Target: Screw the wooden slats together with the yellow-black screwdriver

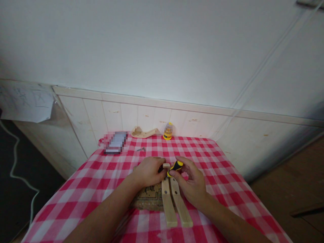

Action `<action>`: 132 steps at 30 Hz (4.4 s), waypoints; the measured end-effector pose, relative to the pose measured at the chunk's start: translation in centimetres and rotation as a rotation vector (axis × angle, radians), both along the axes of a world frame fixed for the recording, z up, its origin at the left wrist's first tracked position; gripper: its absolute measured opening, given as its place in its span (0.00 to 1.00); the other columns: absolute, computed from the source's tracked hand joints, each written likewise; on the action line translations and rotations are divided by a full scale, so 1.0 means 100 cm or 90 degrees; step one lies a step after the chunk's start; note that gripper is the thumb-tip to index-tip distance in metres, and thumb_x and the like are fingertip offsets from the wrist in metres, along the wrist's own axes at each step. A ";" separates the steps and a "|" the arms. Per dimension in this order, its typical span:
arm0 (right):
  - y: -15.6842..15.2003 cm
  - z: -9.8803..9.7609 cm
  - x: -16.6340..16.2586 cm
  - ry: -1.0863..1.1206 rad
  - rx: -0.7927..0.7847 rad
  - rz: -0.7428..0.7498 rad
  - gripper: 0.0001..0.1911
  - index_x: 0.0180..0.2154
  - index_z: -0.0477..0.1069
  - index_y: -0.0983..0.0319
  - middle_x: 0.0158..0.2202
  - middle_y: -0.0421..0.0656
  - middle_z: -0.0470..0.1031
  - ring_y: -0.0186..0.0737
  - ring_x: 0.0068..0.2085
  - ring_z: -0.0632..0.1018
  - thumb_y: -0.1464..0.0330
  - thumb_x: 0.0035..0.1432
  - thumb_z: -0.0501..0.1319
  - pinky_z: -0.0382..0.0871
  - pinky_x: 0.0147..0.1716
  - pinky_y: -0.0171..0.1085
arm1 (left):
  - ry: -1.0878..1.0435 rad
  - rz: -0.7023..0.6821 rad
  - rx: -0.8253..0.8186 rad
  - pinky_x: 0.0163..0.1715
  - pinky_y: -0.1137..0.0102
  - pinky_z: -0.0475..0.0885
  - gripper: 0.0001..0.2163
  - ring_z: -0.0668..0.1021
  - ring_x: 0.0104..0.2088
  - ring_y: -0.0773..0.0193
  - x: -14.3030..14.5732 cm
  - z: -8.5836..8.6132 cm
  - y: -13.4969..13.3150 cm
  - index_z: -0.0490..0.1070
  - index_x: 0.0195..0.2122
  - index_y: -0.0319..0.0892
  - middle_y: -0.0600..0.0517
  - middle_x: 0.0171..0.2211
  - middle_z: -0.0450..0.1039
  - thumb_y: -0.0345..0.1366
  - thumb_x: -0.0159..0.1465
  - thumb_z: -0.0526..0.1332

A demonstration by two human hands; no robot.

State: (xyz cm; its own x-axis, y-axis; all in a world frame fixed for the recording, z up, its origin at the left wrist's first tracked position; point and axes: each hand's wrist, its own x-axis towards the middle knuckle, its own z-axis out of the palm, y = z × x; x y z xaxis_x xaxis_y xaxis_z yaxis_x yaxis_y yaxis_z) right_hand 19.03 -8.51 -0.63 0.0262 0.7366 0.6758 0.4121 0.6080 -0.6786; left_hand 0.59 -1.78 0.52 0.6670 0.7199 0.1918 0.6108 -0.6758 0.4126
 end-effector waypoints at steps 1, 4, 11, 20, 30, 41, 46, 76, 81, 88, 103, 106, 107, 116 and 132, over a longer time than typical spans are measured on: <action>0.000 0.000 0.000 0.007 -0.006 -0.003 0.20 0.53 0.74 0.54 0.41 0.43 0.82 0.42 0.37 0.83 0.69 0.58 0.69 0.80 0.37 0.39 | 0.000 -0.003 0.001 0.28 0.68 0.59 0.07 0.78 0.32 0.58 0.000 0.000 0.000 0.71 0.33 0.42 0.48 0.32 0.78 0.39 0.64 0.57; 0.000 0.001 -0.001 0.027 -0.028 -0.012 0.20 0.51 0.74 0.55 0.37 0.41 0.81 0.38 0.32 0.81 0.69 0.57 0.70 0.78 0.32 0.36 | -0.004 -0.010 0.007 0.28 0.68 0.59 0.06 0.78 0.32 0.58 0.000 0.000 0.000 0.70 0.33 0.42 0.49 0.32 0.78 0.38 0.63 0.57; 0.001 -0.004 -0.003 0.093 -0.040 -0.031 0.21 0.48 0.73 0.57 0.33 0.39 0.79 0.36 0.29 0.79 0.67 0.53 0.74 0.76 0.28 0.34 | -0.004 -0.002 -0.002 0.27 0.69 0.57 0.06 0.77 0.31 0.58 0.000 0.000 0.001 0.70 0.32 0.42 0.49 0.31 0.77 0.38 0.63 0.58; -0.005 -0.004 0.003 -0.021 0.038 0.059 0.22 0.58 0.67 0.54 0.48 0.48 0.79 0.44 0.44 0.83 0.72 0.65 0.62 0.80 0.39 0.40 | -0.005 0.000 0.000 0.28 0.69 0.57 0.07 0.77 0.31 0.60 0.000 -0.002 0.000 0.70 0.32 0.42 0.49 0.31 0.77 0.38 0.64 0.56; -0.001 -0.001 0.001 -0.006 0.025 0.033 0.19 0.55 0.66 0.55 0.38 0.42 0.79 0.38 0.34 0.81 0.72 0.64 0.63 0.77 0.33 0.36 | -0.010 -0.007 0.005 0.28 0.69 0.58 0.07 0.77 0.30 0.61 0.000 -0.001 -0.001 0.69 0.32 0.43 0.50 0.30 0.77 0.38 0.64 0.56; -0.003 -0.008 0.003 -0.008 0.017 -0.001 0.18 0.52 0.69 0.54 0.37 0.41 0.79 0.38 0.32 0.81 0.70 0.61 0.67 0.77 0.32 0.37 | -0.007 -0.002 0.001 0.27 0.69 0.58 0.07 0.77 0.30 0.61 0.001 -0.002 0.000 0.69 0.31 0.43 0.50 0.30 0.77 0.38 0.64 0.57; -0.003 -0.007 0.003 0.015 0.024 0.004 0.19 0.52 0.69 0.53 0.36 0.41 0.79 0.38 0.32 0.80 0.70 0.61 0.68 0.76 0.32 0.36 | 0.003 0.005 0.014 0.27 0.69 0.57 0.07 0.77 0.30 0.61 0.001 -0.003 0.000 0.69 0.31 0.43 0.50 0.30 0.77 0.38 0.65 0.57; -0.021 0.009 -0.003 -0.028 0.025 0.087 0.19 0.55 0.70 0.56 0.42 0.47 0.81 0.39 0.33 0.81 0.70 0.63 0.66 0.79 0.30 0.37 | -0.023 -0.025 0.012 0.27 0.69 0.58 0.06 0.76 0.29 0.62 -0.002 -0.001 -0.001 0.71 0.33 0.42 0.51 0.30 0.77 0.37 0.65 0.57; -0.020 0.005 -0.003 0.013 0.024 0.056 0.15 0.50 0.71 0.56 0.36 0.43 0.77 0.38 0.31 0.80 0.66 0.62 0.67 0.79 0.29 0.36 | -0.001 -0.010 0.030 0.27 0.69 0.58 0.07 0.77 0.30 0.61 -0.001 -0.003 0.000 0.70 0.33 0.42 0.50 0.30 0.77 0.38 0.65 0.57; -0.019 0.001 -0.002 0.007 0.063 0.060 0.18 0.51 0.68 0.55 0.37 0.43 0.76 0.40 0.34 0.81 0.68 0.61 0.68 0.81 0.32 0.38 | 0.016 -0.010 0.019 0.28 0.69 0.60 0.07 0.76 0.30 0.60 -0.001 0.000 -0.001 0.70 0.34 0.42 0.50 0.30 0.77 0.38 0.65 0.57; -0.021 -0.005 0.001 -0.015 0.069 0.065 0.19 0.52 0.67 0.54 0.37 0.43 0.76 0.43 0.34 0.82 0.67 0.61 0.68 0.81 0.32 0.42 | -0.028 -0.040 -0.022 0.31 0.70 0.64 0.09 0.77 0.32 0.61 -0.001 0.001 -0.001 0.73 0.36 0.42 0.50 0.32 0.77 0.39 0.67 0.56; -0.020 -0.005 -0.002 0.004 0.067 0.053 0.18 0.50 0.68 0.55 0.35 0.42 0.76 0.41 0.32 0.81 0.67 0.60 0.69 0.80 0.31 0.39 | -0.025 -0.036 -0.024 0.31 0.70 0.63 0.08 0.77 0.32 0.61 -0.001 0.001 -0.001 0.72 0.36 0.42 0.50 0.32 0.77 0.38 0.67 0.56; -0.020 -0.004 -0.003 0.013 0.066 0.053 0.18 0.50 0.68 0.55 0.34 0.41 0.76 0.40 0.31 0.80 0.67 0.60 0.70 0.79 0.30 0.38 | -0.022 -0.033 -0.023 0.31 0.70 0.63 0.08 0.77 0.32 0.61 -0.001 0.001 -0.001 0.71 0.35 0.42 0.50 0.32 0.76 0.38 0.67 0.56; -0.020 0.011 -0.003 -0.062 0.114 0.063 0.24 0.56 0.70 0.52 0.43 0.45 0.82 0.42 0.36 0.83 0.68 0.60 0.70 0.81 0.35 0.38 | -0.025 -0.030 -0.013 0.30 0.70 0.61 0.08 0.76 0.31 0.61 -0.001 0.001 -0.002 0.70 0.33 0.42 0.51 0.31 0.76 0.38 0.66 0.56; -0.020 0.002 0.008 -0.078 0.062 0.114 0.28 0.62 0.66 0.52 0.53 0.50 0.80 0.50 0.49 0.84 0.75 0.63 0.61 0.82 0.38 0.41 | -0.020 -0.022 -0.017 0.29 0.69 0.60 0.08 0.76 0.30 0.61 -0.002 0.002 -0.003 0.70 0.33 0.42 0.50 0.31 0.76 0.39 0.66 0.56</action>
State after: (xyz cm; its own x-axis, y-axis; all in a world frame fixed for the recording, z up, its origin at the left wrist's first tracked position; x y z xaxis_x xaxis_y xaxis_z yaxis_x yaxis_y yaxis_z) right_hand 19.80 -10.55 -0.43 -0.1855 0.6534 0.7339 0.3680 0.7387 -0.5647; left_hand 0.43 -2.03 0.74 0.6856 0.7016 0.1942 0.5733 -0.6848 0.4499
